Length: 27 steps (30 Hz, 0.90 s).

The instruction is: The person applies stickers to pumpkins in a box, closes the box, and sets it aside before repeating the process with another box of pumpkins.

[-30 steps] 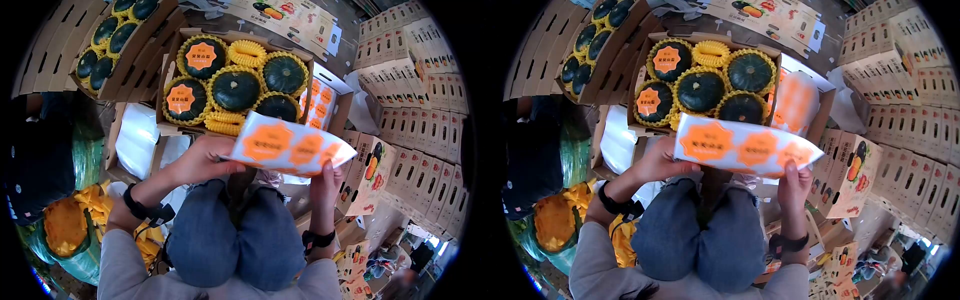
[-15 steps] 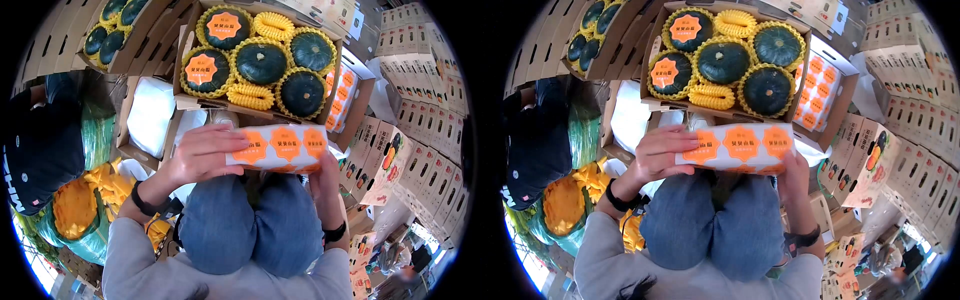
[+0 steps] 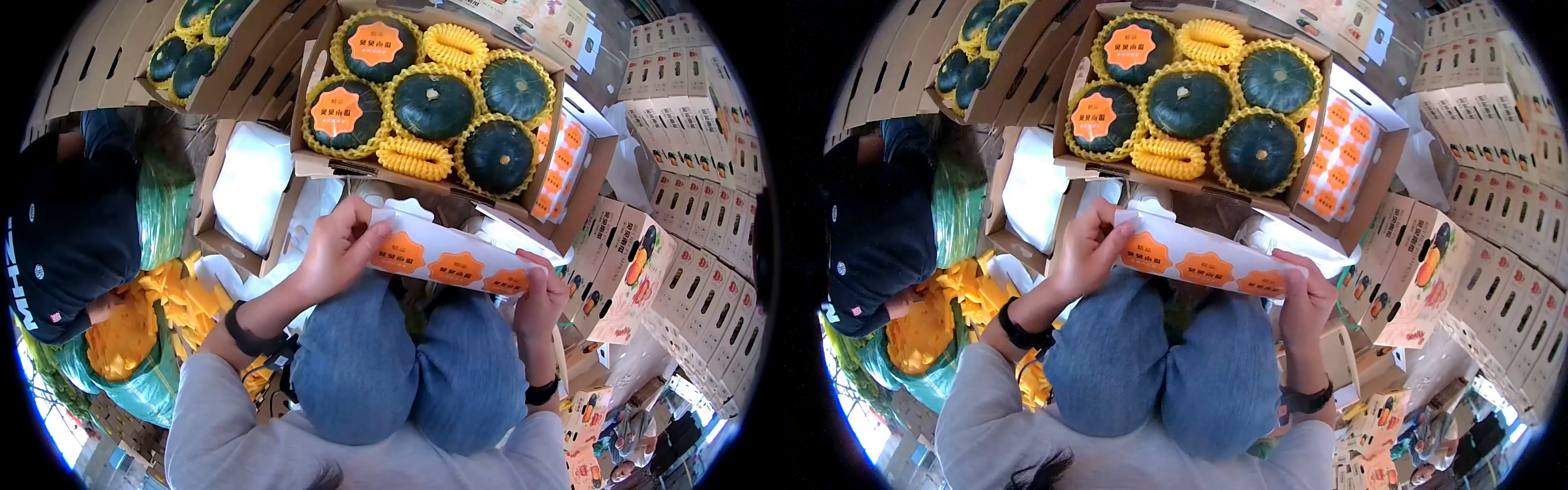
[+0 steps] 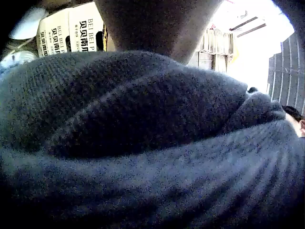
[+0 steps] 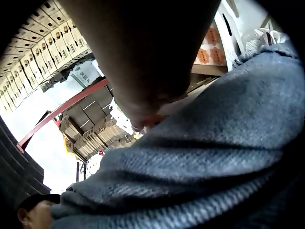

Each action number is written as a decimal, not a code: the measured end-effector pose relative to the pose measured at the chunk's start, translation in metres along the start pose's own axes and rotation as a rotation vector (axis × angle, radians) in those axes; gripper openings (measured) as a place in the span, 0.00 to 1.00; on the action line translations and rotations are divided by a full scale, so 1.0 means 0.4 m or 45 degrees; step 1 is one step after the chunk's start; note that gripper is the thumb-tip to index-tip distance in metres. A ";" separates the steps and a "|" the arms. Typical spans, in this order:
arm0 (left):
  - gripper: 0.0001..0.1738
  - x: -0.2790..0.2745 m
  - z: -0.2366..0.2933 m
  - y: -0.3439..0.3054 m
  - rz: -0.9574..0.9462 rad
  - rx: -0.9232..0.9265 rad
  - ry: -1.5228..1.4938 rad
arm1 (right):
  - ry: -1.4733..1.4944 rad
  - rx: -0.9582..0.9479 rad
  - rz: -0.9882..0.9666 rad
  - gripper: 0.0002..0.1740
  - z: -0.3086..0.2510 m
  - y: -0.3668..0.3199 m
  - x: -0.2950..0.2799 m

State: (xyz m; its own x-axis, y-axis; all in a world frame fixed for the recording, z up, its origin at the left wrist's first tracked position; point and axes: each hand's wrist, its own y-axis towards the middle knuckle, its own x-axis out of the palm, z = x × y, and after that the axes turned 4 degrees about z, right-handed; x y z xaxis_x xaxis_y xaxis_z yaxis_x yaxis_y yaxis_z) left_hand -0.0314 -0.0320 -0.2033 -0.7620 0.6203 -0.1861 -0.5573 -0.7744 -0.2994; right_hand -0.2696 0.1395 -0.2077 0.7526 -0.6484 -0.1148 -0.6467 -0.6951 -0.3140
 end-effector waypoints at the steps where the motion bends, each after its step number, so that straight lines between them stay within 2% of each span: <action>1: 0.08 0.001 0.004 0.009 -0.018 -0.040 -0.279 | 0.005 0.003 -0.008 0.16 0.003 0.008 -0.008; 2: 0.12 0.000 0.008 0.019 -0.036 -0.081 -0.558 | 0.010 0.006 -0.016 0.15 0.005 0.015 -0.015; 5: 0.20 -0.043 0.040 0.052 -0.302 0.020 -0.353 | -0.066 -0.209 -0.188 0.11 -0.019 0.031 -0.030; 9: 0.11 -0.069 0.103 0.101 -0.667 0.191 0.264 | -0.134 -0.258 -0.267 0.08 -0.035 0.044 -0.039; 10: 0.08 -0.059 0.113 0.105 -0.616 0.147 0.253 | -0.161 -0.272 -0.293 0.08 -0.036 0.048 -0.046; 13: 0.08 -0.062 0.099 0.143 -0.793 -0.217 0.117 | -0.085 -0.282 -0.397 0.07 -0.038 0.054 -0.064; 14: 0.08 -0.068 0.097 0.175 -0.789 -0.207 0.156 | -0.031 -0.296 -0.441 0.07 -0.037 0.056 -0.073; 15: 0.09 -0.069 0.100 0.208 -0.658 -0.369 -0.102 | 0.022 -0.308 -0.487 0.06 -0.039 0.055 -0.078; 16: 0.10 -0.062 0.117 0.240 -0.482 -0.415 -0.309 | 0.040 -0.247 -0.475 0.06 -0.054 0.049 -0.074; 17: 0.10 -0.052 0.153 0.272 -0.262 -0.401 -0.287 | 0.053 -0.260 -0.506 0.06 -0.055 0.048 -0.070; 18: 0.10 -0.050 0.153 0.312 -0.150 -0.115 -0.253 | 0.066 -0.275 -0.535 0.07 -0.056 0.048 -0.067; 19: 0.09 -0.051 0.165 0.351 -0.027 0.257 0.083 | 0.079 -0.291 -0.563 0.07 -0.056 0.049 -0.063; 21: 0.09 -0.039 0.165 0.394 0.224 0.710 0.580 | 0.103 -0.247 -0.596 0.07 -0.050 0.047 -0.058; 22: 0.06 -0.038 0.153 0.411 0.212 1.042 0.705 | 0.115 -0.223 -0.611 0.07 -0.046 0.046 -0.058; 25: 0.08 -0.046 0.105 0.423 0.000 1.402 0.990 | 0.067 -0.215 -0.641 0.08 -0.032 0.045 -0.065; 27: 0.09 -0.048 0.073 0.413 -0.027 1.410 1.008 | 0.037 -0.164 -0.628 0.08 -0.027 0.041 -0.065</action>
State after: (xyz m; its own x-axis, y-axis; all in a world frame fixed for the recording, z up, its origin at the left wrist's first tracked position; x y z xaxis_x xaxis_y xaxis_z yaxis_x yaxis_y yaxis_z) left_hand -0.1187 -0.1755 -0.2218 -0.5672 0.2475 -0.7855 -0.8222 -0.2245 0.5230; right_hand -0.3011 0.1415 -0.1999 0.9696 -0.2403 0.0451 -0.2264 -0.9521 -0.2053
